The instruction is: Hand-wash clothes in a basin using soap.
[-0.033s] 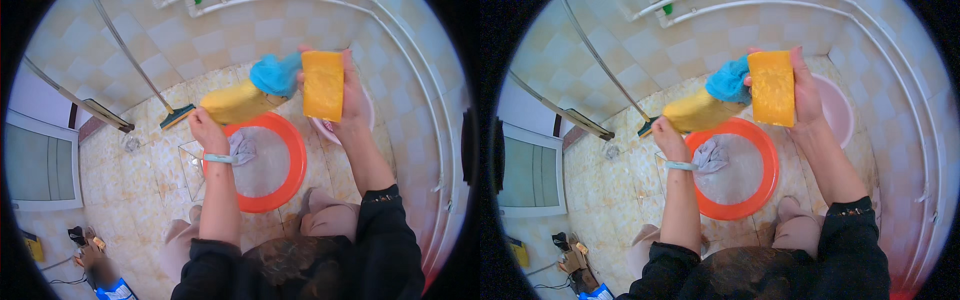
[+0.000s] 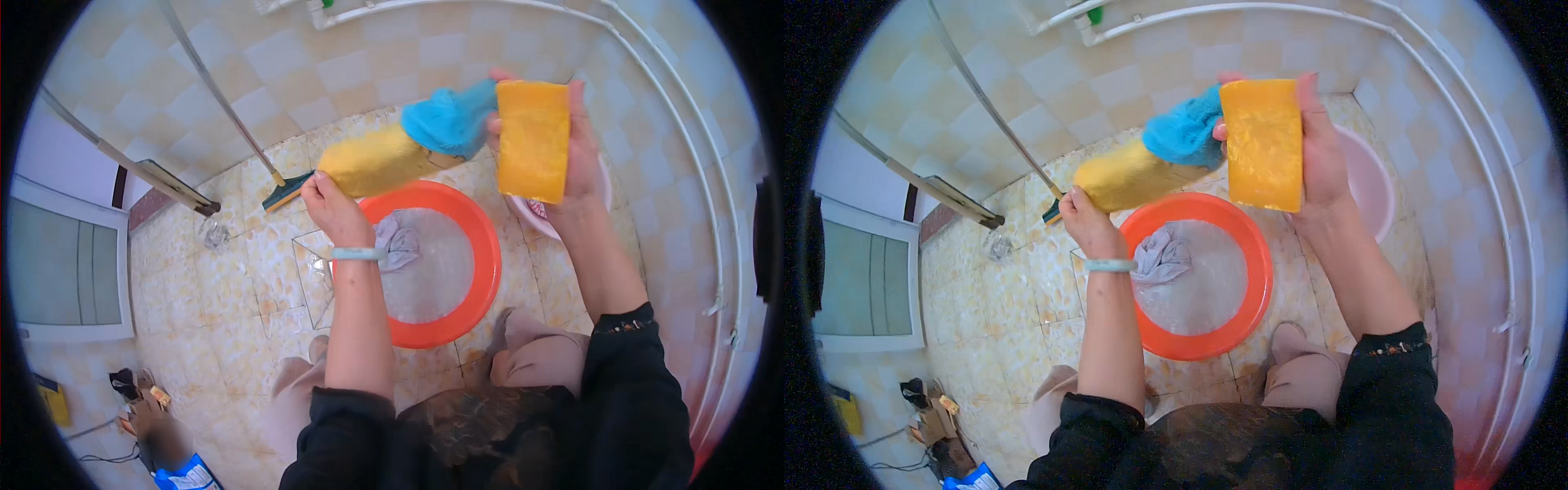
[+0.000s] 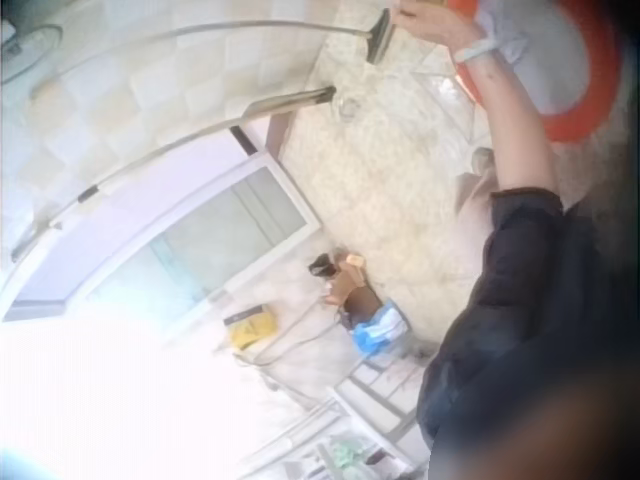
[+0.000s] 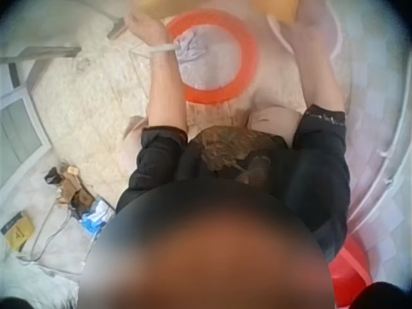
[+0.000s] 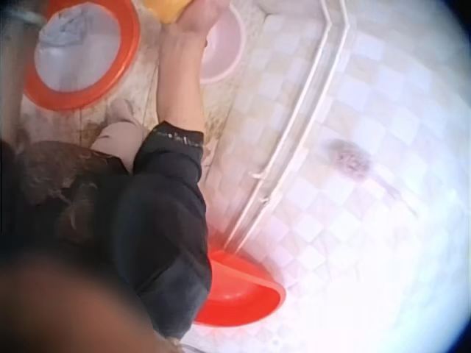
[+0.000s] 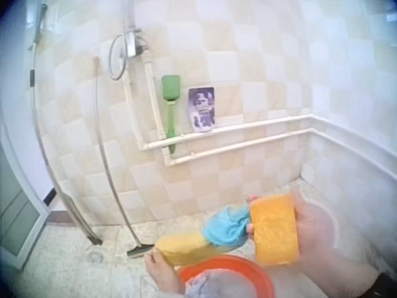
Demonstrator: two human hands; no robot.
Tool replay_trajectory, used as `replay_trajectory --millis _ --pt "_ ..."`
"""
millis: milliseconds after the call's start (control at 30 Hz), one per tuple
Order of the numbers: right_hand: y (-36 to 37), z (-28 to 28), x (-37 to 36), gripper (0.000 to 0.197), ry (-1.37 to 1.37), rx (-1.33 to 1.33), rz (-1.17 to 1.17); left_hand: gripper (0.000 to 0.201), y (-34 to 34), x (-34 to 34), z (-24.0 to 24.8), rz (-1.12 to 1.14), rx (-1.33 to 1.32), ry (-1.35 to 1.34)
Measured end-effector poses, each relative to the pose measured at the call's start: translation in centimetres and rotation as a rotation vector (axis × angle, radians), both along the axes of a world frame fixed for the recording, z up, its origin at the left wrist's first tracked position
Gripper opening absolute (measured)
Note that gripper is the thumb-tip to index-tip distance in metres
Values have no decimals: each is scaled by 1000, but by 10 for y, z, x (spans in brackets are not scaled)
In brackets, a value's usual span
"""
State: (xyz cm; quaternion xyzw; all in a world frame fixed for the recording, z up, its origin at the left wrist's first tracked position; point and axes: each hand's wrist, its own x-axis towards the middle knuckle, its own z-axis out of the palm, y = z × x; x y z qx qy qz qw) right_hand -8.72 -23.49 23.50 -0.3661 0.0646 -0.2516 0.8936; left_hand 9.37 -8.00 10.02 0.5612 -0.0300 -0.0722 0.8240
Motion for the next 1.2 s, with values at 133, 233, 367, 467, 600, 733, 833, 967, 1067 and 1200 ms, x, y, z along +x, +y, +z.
replay_trajectory --millis 133,233,367,467,600,733,833,967,1067,1200 --pt "60 1 1 75 -1 51 244 30 -5 -27 10 -244 -685 473" --pt "100 -31 -23 75 409 96 400 32 -3 -50 1 -472 -788 490" --pt "115 -65 -35 73 741 94 439 32 15 -57 0 -452 -373 105" --pt "105 -50 -32 64 763 48 509 32 18 -57 9 -422 -69 -192" --pt "92 -43 -37 61 693 -265 488 33 21 -58 24 -371 345 -583" --pt "76 -27 -27 57 486 -100 235 28 21 -65 36 -425 314 -485" --pt "83 -23 0 57 518 -124 239 15 17 -66 52 -621 -415 357" --pt "85 -32 26 58 654 -169 278 13 12 -65 58 -640 -659 611" --pt "79 -19 32 59 517 -136 196 13 6 -67 53 -587 -664 575" --pt "95 9 52 54 311 -678 512 12 20 -57 24 -590 -722 780"
